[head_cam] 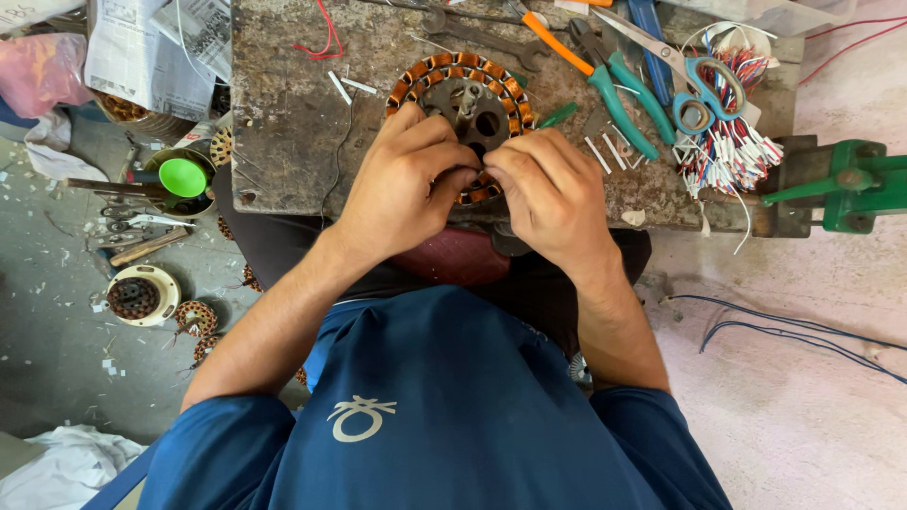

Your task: The person winds copper wire into the slots of a motor stator, twists wire ends together, and trims excess wire with scissors. The person repeats this process for multiple slots around the stator.

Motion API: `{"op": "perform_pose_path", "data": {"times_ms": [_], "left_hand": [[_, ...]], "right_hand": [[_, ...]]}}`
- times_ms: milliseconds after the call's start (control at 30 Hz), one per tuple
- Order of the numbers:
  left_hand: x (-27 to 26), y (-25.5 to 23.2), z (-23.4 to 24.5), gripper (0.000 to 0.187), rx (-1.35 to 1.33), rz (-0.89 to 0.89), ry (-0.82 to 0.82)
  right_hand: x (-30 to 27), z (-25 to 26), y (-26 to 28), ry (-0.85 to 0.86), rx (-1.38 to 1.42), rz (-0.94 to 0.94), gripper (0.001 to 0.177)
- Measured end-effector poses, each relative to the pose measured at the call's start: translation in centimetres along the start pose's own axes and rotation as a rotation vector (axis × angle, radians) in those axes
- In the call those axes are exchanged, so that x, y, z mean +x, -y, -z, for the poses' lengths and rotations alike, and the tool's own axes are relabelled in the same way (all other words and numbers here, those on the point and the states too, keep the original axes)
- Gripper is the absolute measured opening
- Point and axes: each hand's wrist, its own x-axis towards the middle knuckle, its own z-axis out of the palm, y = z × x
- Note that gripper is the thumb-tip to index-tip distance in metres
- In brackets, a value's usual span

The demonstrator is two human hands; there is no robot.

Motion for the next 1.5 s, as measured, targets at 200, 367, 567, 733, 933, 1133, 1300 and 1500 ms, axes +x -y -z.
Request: {"op": "perform_pose_path", "data": {"times_ms": [200, 367, 567, 733, 933, 1133, 1300, 1500], "left_hand": [[-0.6, 0.2, -0.8, 0.015, -0.038, 0.074, -0.054], [-0.8, 0.1, -1.0, 0.015, -0.038, 0.113, -0.081], [-0.8, 0.2, -1.2, 0.014, -0.019, 0.068, -0.075], [-0.9, 0.3, -1.4, 0.017, -0.028, 0.041, -0.098], [-1.1, 0.0, -2.1, 0.017, 0.02, 0.052, -0.134], [-1.3, -0.1, -2.5, 0.017, 0.034, 0.046, -0.166], [-1.5, -0.2, -2.7, 0.017, 0.028, 0.057, -0.192], [-1.6, -0.1, -3.0, 0.016, 0.019, 0.074, -0.211]], "right_hand": [[-0.1, -0.1, -0.1, 0.003, 0.129, -0.095, 0.015], [0.1, -0.3, -0.1, 0.009, 0.227, -0.147, 0.014], [0.0, -0.3, -0.1, 0.026, 0.259, -0.227, 0.012], [0.1, -0.4, -0.2, 0.037, 0.29, -0.274, 0.012], [0.0, -0.1, -0.8, 0.058, 0.262, -0.316, 0.012], [0.2, 0.2, -2.2, 0.084, 0.331, -0.275, 0.015], [-0.3, -0.3, -1.5, 0.039, 0.142, -0.167, 0.015], [-2.2, -0.2, 0.5, 0.013, 0.05, -0.222, 0.015]]}}
